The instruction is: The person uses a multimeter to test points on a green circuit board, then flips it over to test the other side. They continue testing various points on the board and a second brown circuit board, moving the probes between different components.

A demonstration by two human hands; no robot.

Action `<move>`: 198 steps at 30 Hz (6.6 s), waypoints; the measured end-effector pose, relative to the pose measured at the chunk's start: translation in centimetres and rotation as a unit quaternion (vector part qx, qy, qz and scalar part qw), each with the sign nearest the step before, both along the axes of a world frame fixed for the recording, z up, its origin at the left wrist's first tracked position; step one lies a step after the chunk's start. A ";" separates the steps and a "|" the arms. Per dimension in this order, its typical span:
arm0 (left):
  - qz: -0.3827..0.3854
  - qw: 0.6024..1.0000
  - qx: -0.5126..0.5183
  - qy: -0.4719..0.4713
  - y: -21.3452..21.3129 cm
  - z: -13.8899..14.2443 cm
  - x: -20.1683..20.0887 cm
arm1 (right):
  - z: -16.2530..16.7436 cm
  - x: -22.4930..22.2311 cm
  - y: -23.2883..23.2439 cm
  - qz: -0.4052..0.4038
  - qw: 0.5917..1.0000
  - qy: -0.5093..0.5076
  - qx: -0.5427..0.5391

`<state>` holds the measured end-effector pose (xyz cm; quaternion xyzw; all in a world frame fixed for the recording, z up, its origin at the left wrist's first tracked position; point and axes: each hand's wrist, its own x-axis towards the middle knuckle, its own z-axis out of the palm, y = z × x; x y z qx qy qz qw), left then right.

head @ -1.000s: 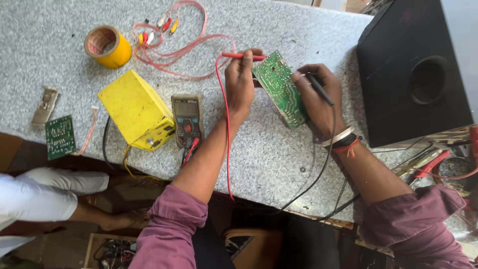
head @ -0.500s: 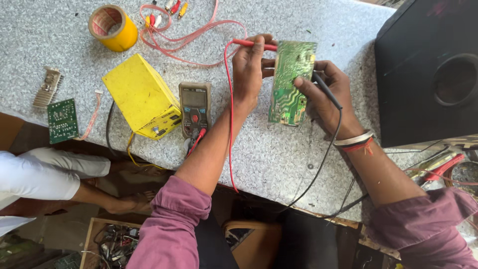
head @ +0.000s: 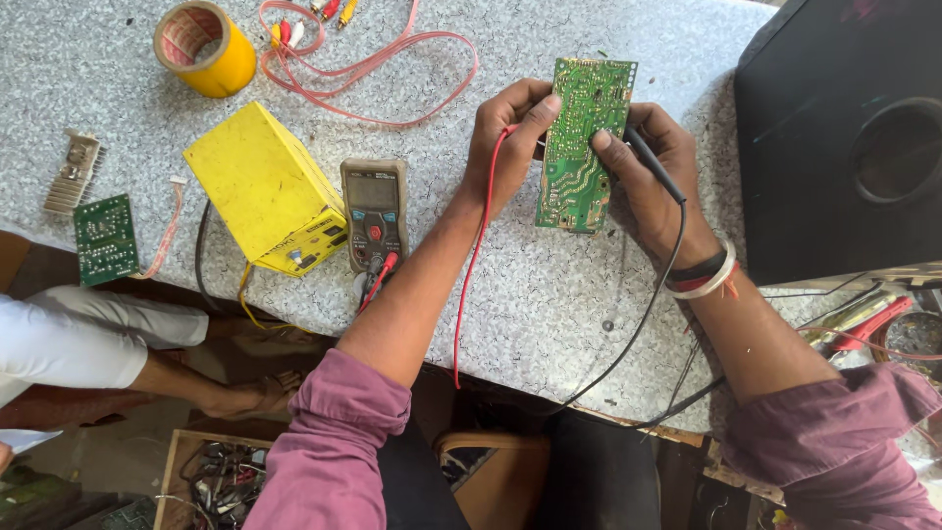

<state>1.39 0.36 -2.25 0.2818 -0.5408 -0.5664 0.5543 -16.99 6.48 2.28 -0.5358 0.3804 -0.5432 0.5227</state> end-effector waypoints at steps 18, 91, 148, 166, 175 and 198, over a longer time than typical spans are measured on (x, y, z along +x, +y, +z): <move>-0.016 1.000 0.005 0.016 0.4 0.8 0.2 | 0.6 -0.2 0.4 0.020 1.000 0.014 0.004; 0.078 0.995 -0.038 -0.040 1.0 1.4 -0.5 | -0.3 -0.8 0.7 -0.126 0.919 0.242 -0.283; 0.016 0.998 -0.065 -0.016 -0.8 -1.6 -0.5 | 0.6 -0.1 -0.5 -0.111 0.928 0.321 -0.154; -0.054 0.997 -0.052 0.004 0.3 -0.4 -1.3 | -1.1 -1.1 -1.0 -0.134 0.896 0.335 -0.257; 0.073 0.997 -0.036 0.008 -0.2 -1.0 -0.9 | -0.8 -1.2 -0.9 -0.134 0.871 0.359 -0.307; 0.070 0.982 -0.135 -0.113 -2.4 -4.2 -2.6 | -0.6 -0.4 0.3 -0.098 0.898 0.388 -0.184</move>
